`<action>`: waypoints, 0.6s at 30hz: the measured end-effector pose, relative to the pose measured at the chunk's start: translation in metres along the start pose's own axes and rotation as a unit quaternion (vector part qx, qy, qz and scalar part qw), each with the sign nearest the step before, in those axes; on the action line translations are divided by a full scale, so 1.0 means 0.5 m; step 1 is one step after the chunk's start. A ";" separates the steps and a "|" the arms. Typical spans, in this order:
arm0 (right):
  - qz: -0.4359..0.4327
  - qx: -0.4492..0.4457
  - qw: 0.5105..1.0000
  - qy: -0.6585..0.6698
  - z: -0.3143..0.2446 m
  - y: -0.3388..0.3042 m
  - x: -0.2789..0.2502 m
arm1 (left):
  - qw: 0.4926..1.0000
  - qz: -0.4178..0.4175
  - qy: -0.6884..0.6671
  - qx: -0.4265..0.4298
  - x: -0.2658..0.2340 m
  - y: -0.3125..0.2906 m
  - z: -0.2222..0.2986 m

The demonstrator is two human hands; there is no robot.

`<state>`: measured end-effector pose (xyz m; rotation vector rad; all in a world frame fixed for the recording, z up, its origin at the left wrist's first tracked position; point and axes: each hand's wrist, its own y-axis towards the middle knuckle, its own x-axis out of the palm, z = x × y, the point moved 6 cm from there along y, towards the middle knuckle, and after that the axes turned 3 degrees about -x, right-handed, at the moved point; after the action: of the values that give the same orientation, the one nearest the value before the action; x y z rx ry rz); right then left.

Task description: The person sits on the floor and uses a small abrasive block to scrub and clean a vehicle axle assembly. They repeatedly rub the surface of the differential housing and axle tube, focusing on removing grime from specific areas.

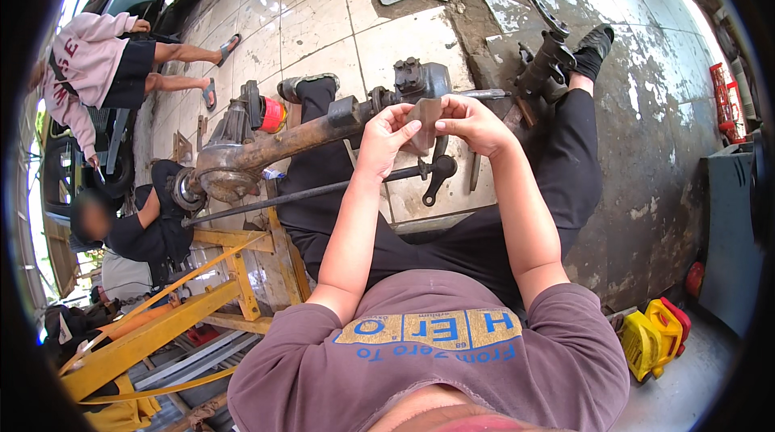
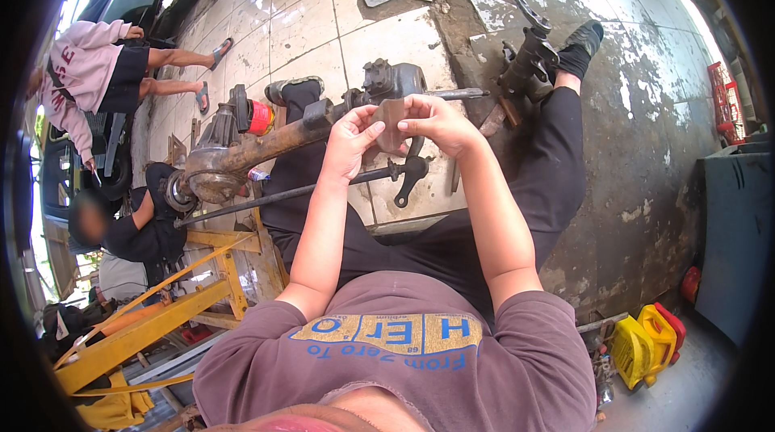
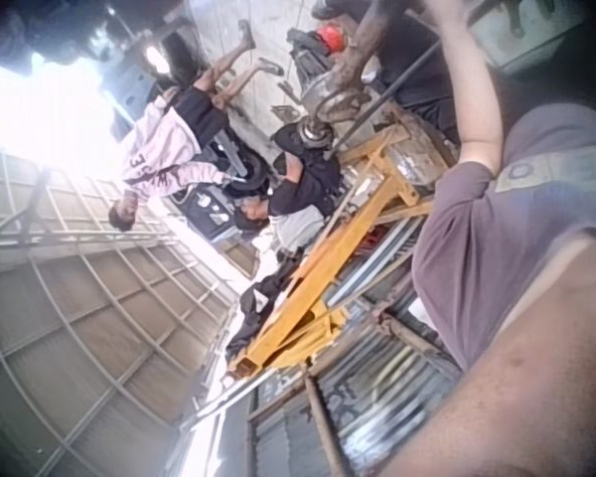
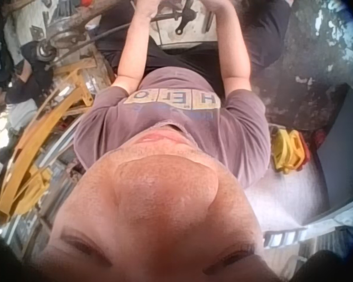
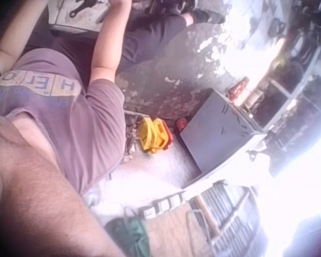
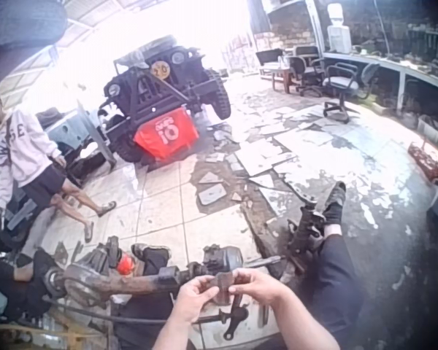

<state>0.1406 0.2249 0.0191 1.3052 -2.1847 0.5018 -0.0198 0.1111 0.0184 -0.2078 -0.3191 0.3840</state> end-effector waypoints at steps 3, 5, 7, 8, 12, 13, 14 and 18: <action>0.006 0.011 1.000 0.005 0.020 0.002 -0.026 | 0.999 0.017 0.023 0.018 0.002 -0.001 0.012; -0.009 0.018 1.000 0.024 0.037 0.010 -0.040 | 0.998 0.029 0.033 0.036 0.002 0.000 0.016; -0.013 0.023 0.999 0.028 0.043 0.012 -0.045 | 0.998 0.036 0.020 0.043 0.001 -0.004 0.016; -0.008 0.024 0.999 0.021 0.040 0.012 -0.044 | 0.998 0.040 0.013 0.046 -0.001 -0.005 0.016; 0.008 0.004 1.000 0.015 0.033 0.011 -0.049 | 0.996 0.050 0.021 0.067 -0.014 -0.003 0.011; 0.012 0.002 1.000 0.016 0.029 0.012 -0.042 | 0.997 0.048 0.024 0.063 -0.016 -0.002 0.010; 0.015 0.000 1.000 0.016 0.027 0.012 -0.032 | 0.997 0.047 0.028 0.060 -0.019 -0.001 0.009; 0.032 -0.012 0.999 -0.012 0.030 0.018 -0.035 | 0.994 0.061 0.068 0.055 -0.014 -0.006 0.016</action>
<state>0.1354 0.2326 -0.0041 1.2380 -2.2509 0.4864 -0.0279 0.1065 0.0246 -0.1452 -0.1512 0.5048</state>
